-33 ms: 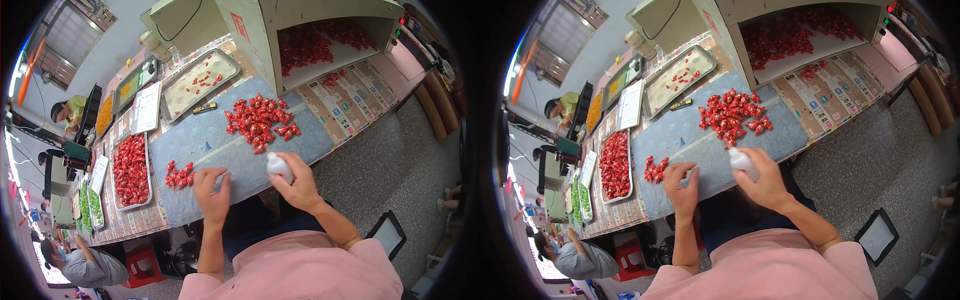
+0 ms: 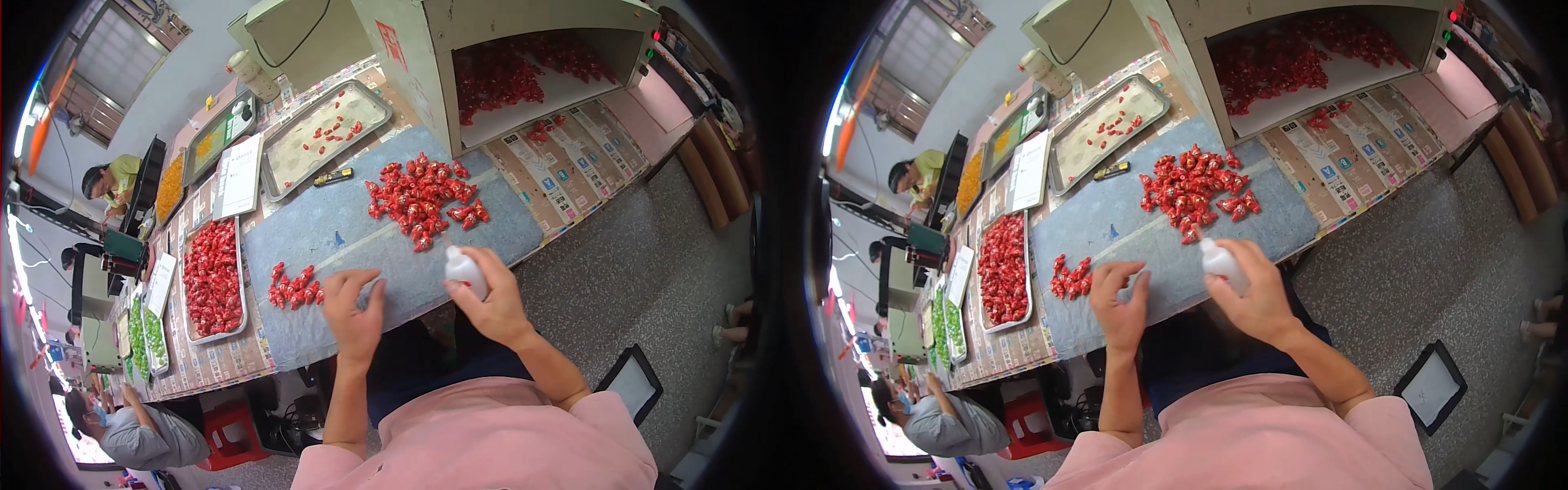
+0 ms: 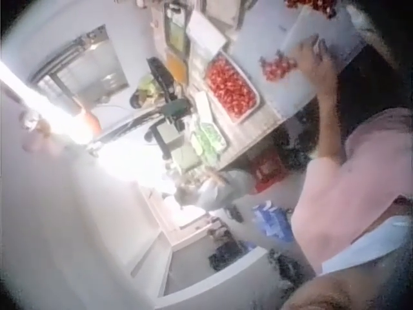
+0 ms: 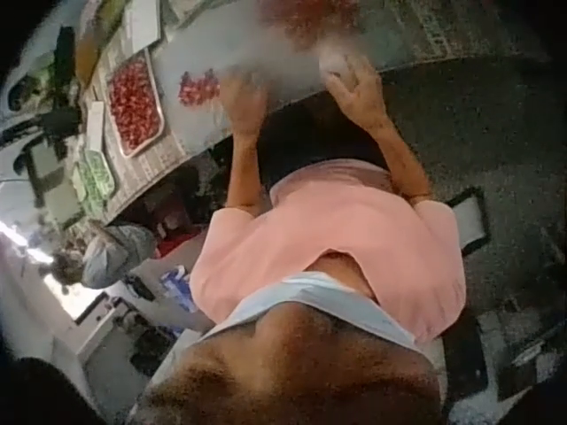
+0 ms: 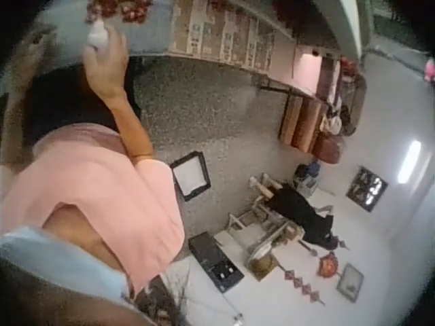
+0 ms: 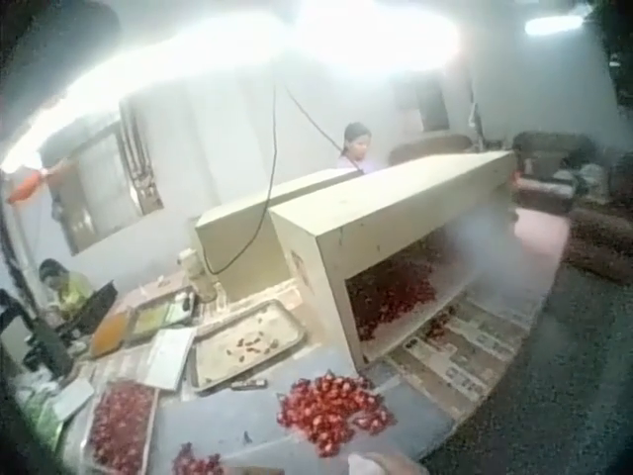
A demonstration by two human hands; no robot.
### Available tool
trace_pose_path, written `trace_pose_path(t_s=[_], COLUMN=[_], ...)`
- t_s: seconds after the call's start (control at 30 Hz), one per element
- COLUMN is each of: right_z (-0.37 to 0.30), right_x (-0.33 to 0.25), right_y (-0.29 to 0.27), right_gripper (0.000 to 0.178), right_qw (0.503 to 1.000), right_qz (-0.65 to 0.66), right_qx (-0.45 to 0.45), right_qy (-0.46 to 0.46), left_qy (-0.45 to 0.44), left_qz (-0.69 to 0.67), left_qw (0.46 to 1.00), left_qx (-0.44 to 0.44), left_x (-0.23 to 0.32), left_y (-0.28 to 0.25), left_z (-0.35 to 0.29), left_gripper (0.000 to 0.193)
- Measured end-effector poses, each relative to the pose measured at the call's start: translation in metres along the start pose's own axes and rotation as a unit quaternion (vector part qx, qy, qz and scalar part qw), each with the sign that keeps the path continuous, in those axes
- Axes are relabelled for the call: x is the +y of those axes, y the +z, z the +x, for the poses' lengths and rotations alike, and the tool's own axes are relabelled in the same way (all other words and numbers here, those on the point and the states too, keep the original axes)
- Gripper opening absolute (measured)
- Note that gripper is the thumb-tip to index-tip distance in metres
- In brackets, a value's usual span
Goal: The person glues small red plastic components together at a workbench using a glue bottle.
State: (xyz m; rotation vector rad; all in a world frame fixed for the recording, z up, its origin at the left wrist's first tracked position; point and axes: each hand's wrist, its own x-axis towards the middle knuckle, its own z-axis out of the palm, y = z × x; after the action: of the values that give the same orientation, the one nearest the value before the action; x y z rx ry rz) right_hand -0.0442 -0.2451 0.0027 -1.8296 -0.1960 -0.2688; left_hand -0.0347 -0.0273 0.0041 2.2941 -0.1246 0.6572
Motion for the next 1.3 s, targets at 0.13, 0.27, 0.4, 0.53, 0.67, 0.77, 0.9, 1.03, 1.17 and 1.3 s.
trace_pose_path(t_s=[0.13,0.27,0.4,0.53,0.67,0.77,0.9,1.03,1.17,1.3], right_z=[-0.009,-0.014,-0.015,-0.014,-0.014,-0.016,-0.023,-0.024,-0.019,-0.021], right_x=[0.010,0.015,0.009,0.001,-0.004,-0.004,-0.013,-0.014,-0.016,-0.021], right_y=[-0.020,-0.028,-0.034,-0.038,-0.042,-0.040,-0.032,-0.027,-0.025,-0.022], right_gripper=[0.041,0.042,0.042,0.040,0.041,0.045,0.044,0.039,0.037,0.036], right_qw=[0.995,0.992,0.997,1.000,1.000,1.000,0.993,0.993,0.992,0.991], right_qz=[0.071,0.089,0.041,0.003,0.001,-0.008,0.098,0.101,0.026,0.001], right_qx=[0.039,0.063,0.040,0.009,-0.010,-0.018,0.039,0.056,0.045,0.052], right_qy=[0.063,0.068,0.047,0.012,0.007,0.003,0.054,-0.005,-0.113,-0.124], left_qy=[0.032,0.088,0.037,0.011,-0.035,-0.159,-0.235,-0.253,-0.287,-0.299], left_qz=[-0.073,-0.033,0.014,-0.033,-0.139,-0.338,-0.460,-0.498,-0.517,-0.514], left_qw=[0.995,0.994,0.992,0.992,0.981,0.917,0.844,0.817,0.793,0.788], left_qx=[-0.055,-0.063,-0.120,-0.118,-0.130,-0.136,-0.145,-0.144,-0.148,-0.157], left_x=[0.027,0.032,0.035,0.032,0.030,0.014,0.019,0.022,0.024,0.021], left_y=[0.034,0.060,0.065,0.065,0.052,0.048,0.030,0.021,0.015,0.017], left_z=[0.013,0.025,0.028,0.025,0.021,0.009,0.000,-0.011,-0.017,-0.021], left_gripper=[0.021,0.027,0.024,0.026,0.029,0.027,0.026,0.026,0.026,0.026])
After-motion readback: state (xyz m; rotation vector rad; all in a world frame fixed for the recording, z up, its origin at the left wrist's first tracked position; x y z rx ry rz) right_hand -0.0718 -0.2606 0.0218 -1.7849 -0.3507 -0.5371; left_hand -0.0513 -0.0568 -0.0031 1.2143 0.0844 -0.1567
